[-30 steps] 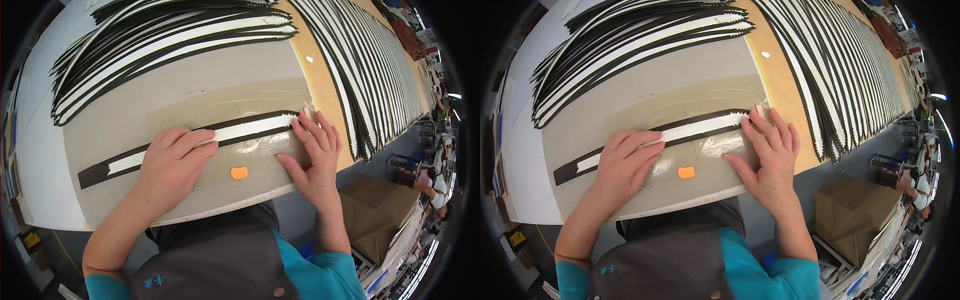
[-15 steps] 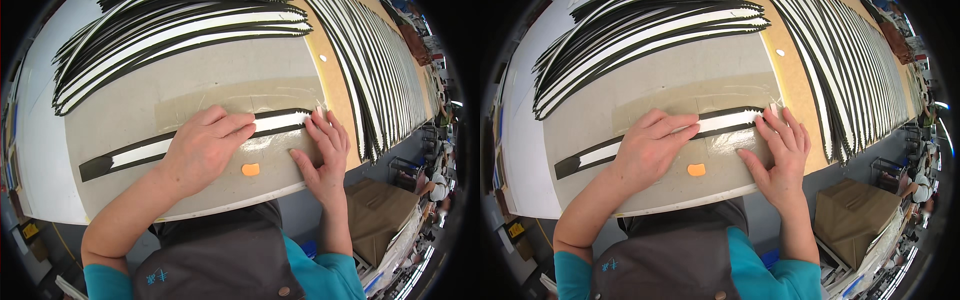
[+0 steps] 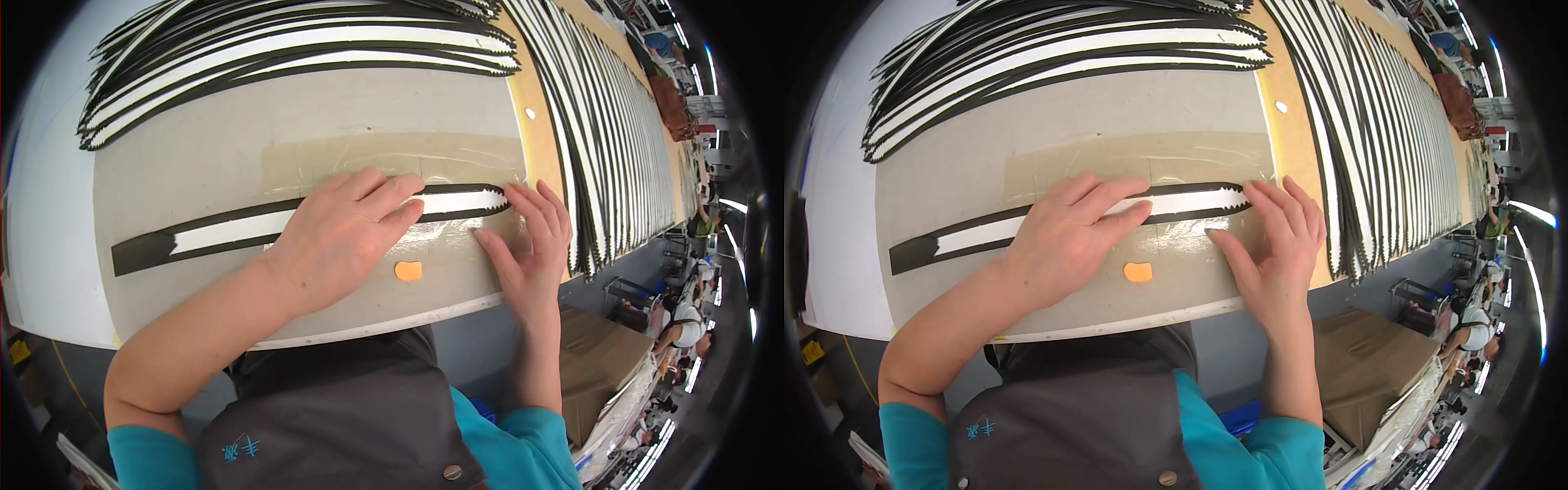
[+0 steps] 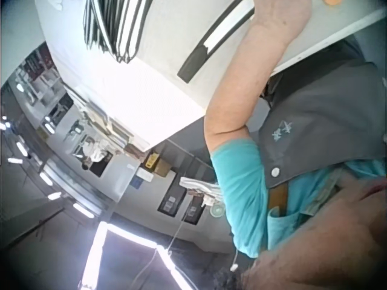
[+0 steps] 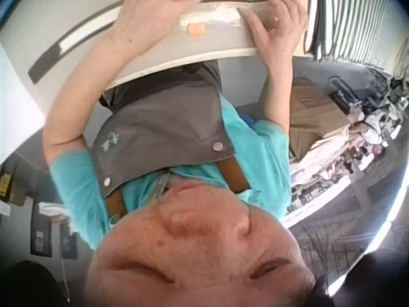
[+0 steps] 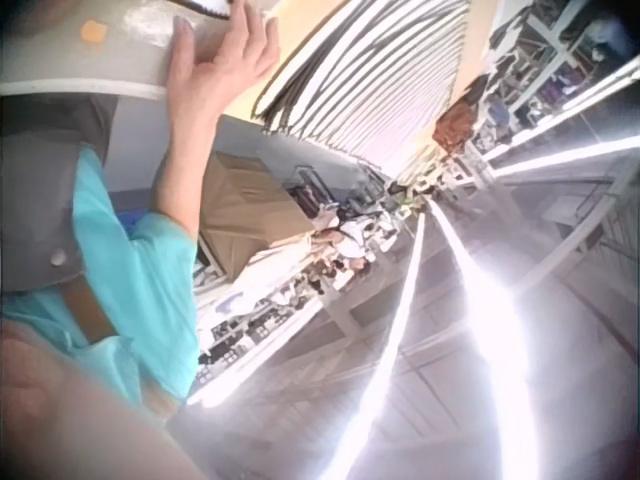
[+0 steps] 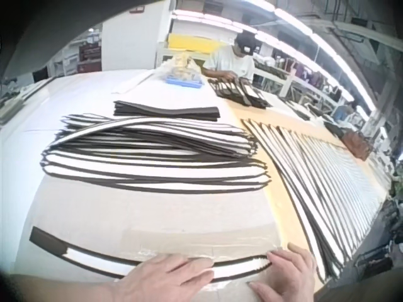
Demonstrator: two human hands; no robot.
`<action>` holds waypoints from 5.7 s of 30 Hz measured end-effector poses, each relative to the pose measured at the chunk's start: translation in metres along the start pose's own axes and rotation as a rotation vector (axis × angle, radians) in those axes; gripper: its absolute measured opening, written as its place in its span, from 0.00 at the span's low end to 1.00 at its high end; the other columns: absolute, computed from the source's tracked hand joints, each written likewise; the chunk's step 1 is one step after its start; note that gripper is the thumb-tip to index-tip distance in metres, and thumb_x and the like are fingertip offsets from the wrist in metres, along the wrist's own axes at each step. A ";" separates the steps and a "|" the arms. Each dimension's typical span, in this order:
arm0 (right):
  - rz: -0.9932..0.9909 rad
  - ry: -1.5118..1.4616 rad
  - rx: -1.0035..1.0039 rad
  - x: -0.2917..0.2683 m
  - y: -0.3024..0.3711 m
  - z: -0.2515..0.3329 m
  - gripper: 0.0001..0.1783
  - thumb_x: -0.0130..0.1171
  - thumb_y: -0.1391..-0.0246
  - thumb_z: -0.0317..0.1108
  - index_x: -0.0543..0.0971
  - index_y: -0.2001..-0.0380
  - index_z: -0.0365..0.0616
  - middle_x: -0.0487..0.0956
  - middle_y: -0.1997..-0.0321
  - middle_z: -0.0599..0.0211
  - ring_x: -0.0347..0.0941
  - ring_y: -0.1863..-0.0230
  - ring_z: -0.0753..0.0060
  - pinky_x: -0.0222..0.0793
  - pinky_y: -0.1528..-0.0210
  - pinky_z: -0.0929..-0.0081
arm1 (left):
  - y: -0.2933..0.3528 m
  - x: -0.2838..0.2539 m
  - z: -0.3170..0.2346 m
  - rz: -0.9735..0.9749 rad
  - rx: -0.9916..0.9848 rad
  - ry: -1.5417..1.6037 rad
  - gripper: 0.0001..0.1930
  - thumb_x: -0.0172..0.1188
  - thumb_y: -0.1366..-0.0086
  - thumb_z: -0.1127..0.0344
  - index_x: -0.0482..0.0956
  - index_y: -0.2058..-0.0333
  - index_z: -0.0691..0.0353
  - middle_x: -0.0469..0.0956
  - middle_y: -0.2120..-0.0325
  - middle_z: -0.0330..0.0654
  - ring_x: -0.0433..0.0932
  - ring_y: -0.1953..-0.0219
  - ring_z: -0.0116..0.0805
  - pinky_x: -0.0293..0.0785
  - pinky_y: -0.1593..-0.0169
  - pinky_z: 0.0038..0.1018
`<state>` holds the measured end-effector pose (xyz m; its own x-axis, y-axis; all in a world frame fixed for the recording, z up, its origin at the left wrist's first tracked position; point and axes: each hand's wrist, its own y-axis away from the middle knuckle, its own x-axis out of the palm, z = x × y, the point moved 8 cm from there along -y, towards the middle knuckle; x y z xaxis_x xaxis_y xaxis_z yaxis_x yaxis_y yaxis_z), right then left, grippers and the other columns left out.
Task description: The person repeatedly picks up long, thin, serrated strips from a pile, places them on a workbench, and uses a small orange tool to rub or press along the surface of each strip. The person then sets the treated strip aside and repeats the process with the next strip from the pile.
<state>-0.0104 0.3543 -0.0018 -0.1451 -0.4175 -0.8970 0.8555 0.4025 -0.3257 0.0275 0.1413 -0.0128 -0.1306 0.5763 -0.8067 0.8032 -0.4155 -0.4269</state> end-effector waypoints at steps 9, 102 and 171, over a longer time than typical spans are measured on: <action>0.114 -0.288 0.149 -0.004 -0.034 -0.006 0.24 0.79 0.53 0.29 0.83 0.51 0.43 0.86 0.57 0.66 0.81 0.50 0.67 0.70 0.44 0.66 | 0.008 0.005 0.005 0.021 0.014 0.009 0.21 0.62 0.45 0.77 0.85 0.50 0.62 0.81 0.47 0.32 0.76 0.53 0.39 0.79 0.48 0.33; 0.187 -0.174 -0.388 0.033 -0.021 0.091 0.20 0.72 0.48 0.32 0.87 0.50 0.43 0.83 0.37 0.69 0.74 0.32 0.62 0.59 0.25 0.45 | 0.036 -0.030 0.038 0.002 -0.251 0.225 0.17 0.75 0.42 0.76 0.90 0.53 0.62 0.84 0.52 0.43 0.80 0.55 0.38 0.80 0.54 0.29; 0.461 0.164 -0.420 0.038 -0.013 0.069 0.23 0.60 0.35 0.23 0.81 0.38 0.37 0.78 0.30 0.61 0.64 0.22 0.49 0.42 0.18 0.45 | 0.079 -0.037 0.011 -0.210 -0.171 -0.185 0.15 0.63 0.40 0.64 0.87 0.55 0.59 0.80 0.49 0.37 0.70 0.38 0.46 0.64 0.31 0.47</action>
<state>0.0068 0.2774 -0.0107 0.0882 -0.0094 -0.9961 0.5856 0.8094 0.0442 0.0893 0.0790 -0.0210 -0.3948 0.4928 -0.7755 0.8313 -0.1678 -0.5298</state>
